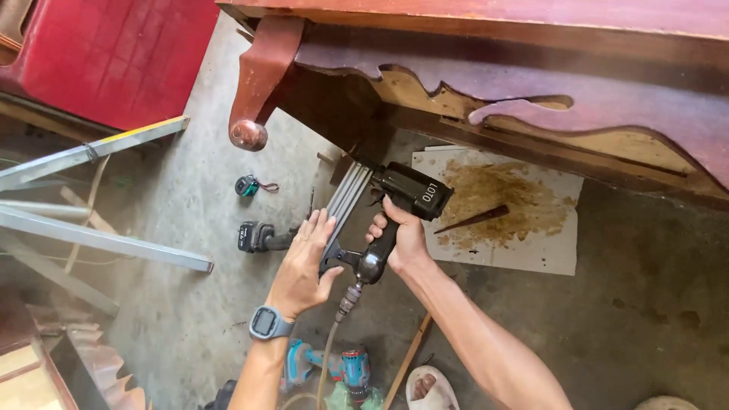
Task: Applying glue to a wooden component and securing it to a furniture frame using a pneumatic nail gun.
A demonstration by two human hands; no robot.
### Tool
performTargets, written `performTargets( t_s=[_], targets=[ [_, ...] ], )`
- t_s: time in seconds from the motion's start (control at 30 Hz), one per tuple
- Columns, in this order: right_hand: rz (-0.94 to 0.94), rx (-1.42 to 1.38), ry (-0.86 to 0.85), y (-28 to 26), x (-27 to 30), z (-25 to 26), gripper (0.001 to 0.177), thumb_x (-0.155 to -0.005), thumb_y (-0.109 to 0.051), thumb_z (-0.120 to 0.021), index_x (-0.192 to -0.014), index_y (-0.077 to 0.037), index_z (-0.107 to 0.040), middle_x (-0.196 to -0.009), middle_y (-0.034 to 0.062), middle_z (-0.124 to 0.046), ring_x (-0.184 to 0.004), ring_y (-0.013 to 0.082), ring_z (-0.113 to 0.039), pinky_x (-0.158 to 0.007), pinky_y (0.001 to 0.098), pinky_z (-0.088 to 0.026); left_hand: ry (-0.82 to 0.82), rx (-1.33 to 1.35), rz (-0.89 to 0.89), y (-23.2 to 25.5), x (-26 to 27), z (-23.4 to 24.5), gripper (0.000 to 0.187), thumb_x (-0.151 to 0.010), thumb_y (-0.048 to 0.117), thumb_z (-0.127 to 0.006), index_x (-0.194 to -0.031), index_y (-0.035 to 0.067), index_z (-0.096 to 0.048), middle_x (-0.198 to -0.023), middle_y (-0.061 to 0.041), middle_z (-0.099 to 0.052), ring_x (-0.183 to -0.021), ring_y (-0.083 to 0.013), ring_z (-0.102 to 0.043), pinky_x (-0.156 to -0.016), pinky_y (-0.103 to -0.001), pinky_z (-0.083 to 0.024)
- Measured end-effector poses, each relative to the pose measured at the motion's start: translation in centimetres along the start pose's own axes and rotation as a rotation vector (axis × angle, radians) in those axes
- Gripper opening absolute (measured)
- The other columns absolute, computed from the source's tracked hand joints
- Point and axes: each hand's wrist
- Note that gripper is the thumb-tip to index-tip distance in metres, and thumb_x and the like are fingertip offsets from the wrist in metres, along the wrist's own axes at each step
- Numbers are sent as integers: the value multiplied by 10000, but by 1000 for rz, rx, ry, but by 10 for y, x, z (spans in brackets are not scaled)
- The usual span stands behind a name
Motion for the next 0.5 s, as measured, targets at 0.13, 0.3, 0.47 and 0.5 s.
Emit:
performTargets(
  t_s=[0.13, 0.3, 0.47, 0.5],
  targets=[
    [-10, 8, -25, 5, 6, 2, 313, -956, -277, -719, -754, -148, -519, -610, 2, -434, -528, 167, -506, -601, 361, -512, 171, -50, -30, 8, 7, 2, 666, -917, 259, -665, -1507, 2, -492, -1547, -275, -471, -1394, -413, -500, -1168, -456, -423],
    [-11, 9, -41, 2, 17, -5, 302, -955, -266, -717, -758, -138, -526, -603, 9, -432, -523, 176, -502, -587, 369, -516, 316, -112, 23, 27, 23, 12, 740, -850, 357, -777, -1448, -13, -546, -1502, -289, -520, -1319, -398, -580, -1099, -429, -494],
    [-36, -1, -43, 7, 22, -2, 267, -953, -261, -717, -781, -148, -547, -601, 20, -430, -518, 189, -495, -579, 385, -514, 365, -168, -6, 38, 26, 18, 761, -826, 348, -812, -1425, -45, -553, -1486, -316, -528, -1296, -432, -589, -1102, -461, -483],
    [-60, 30, -34, 9, 24, -5, 283, -955, -267, -709, -775, -147, -528, -601, 11, -430, -515, 173, -493, -573, 368, -513, 332, -172, -29, 38, 26, 21, 773, -883, 493, -672, -1440, -27, -538, -1504, -297, -517, -1347, -427, -546, -1146, -512, -418]
  ],
)
Point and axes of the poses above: each hand's wrist, its own x-axis away from the middle knuckle, its own z-axis out of the back of the hand, y = z × x
